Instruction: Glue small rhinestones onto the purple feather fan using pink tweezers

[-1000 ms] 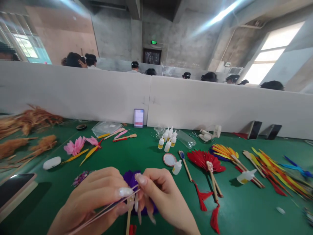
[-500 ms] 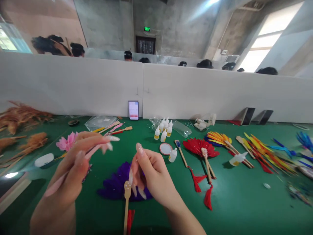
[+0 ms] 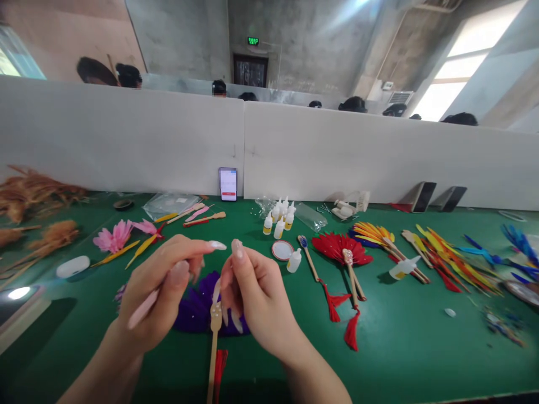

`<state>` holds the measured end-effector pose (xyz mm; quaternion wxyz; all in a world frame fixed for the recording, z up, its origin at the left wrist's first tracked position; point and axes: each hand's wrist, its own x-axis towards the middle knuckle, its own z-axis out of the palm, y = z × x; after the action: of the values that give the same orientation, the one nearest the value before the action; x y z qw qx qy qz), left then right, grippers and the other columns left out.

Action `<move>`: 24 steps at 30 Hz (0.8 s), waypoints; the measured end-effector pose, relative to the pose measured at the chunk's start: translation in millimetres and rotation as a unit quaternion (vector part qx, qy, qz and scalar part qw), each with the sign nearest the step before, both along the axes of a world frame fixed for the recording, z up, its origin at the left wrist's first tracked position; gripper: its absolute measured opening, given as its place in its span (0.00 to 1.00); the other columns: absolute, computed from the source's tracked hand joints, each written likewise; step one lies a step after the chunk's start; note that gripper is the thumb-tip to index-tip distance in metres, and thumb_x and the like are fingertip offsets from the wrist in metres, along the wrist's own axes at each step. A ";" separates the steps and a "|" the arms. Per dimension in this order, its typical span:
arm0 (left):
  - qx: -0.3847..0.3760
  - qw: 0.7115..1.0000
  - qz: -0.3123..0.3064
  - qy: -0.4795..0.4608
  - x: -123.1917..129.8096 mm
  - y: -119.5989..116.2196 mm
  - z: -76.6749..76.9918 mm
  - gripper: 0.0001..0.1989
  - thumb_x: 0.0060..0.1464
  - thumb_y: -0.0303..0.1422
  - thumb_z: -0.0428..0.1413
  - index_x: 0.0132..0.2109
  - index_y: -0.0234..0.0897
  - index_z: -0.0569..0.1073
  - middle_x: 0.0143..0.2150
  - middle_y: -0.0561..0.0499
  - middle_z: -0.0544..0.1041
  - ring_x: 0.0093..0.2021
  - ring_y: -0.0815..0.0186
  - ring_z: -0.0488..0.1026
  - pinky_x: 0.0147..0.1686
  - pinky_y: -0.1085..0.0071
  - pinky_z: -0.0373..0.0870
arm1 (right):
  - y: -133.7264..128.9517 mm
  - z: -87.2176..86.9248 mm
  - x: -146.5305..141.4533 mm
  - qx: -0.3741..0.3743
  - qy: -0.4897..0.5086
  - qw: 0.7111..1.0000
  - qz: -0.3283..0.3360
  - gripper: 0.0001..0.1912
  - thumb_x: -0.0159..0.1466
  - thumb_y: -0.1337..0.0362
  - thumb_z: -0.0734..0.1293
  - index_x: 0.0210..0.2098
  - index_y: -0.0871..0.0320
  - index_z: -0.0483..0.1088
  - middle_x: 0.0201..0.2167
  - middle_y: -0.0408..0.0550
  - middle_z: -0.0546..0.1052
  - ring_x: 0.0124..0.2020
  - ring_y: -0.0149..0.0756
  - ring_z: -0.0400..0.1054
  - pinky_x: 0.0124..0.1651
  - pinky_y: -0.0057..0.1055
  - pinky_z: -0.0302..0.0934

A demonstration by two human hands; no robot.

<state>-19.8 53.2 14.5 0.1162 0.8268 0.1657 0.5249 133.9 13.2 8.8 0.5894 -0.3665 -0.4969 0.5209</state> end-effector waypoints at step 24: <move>-0.006 0.972 -0.081 -0.221 32.9 -20.0 -24.5 0.06 0.63 0.31 0.61 0.45 0.36 0.80 0.22 0.55 0.72 0.19 0.73 0.65 0.14 0.76 0.60 | -5.8 -18.5 -16.2 0.167 0.005 0.986 -0.025 0.33 0.66 0.38 0.64 0.18 0.55 0.53 0.12 0.36 0.55 0.14 0.26 0.47 0.18 0.26 0.45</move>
<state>13.1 33.3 -10.0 0.1970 0.7005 0.0718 0.6821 117.7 7.3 -9.7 0.6577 -0.2723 -0.5650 0.4173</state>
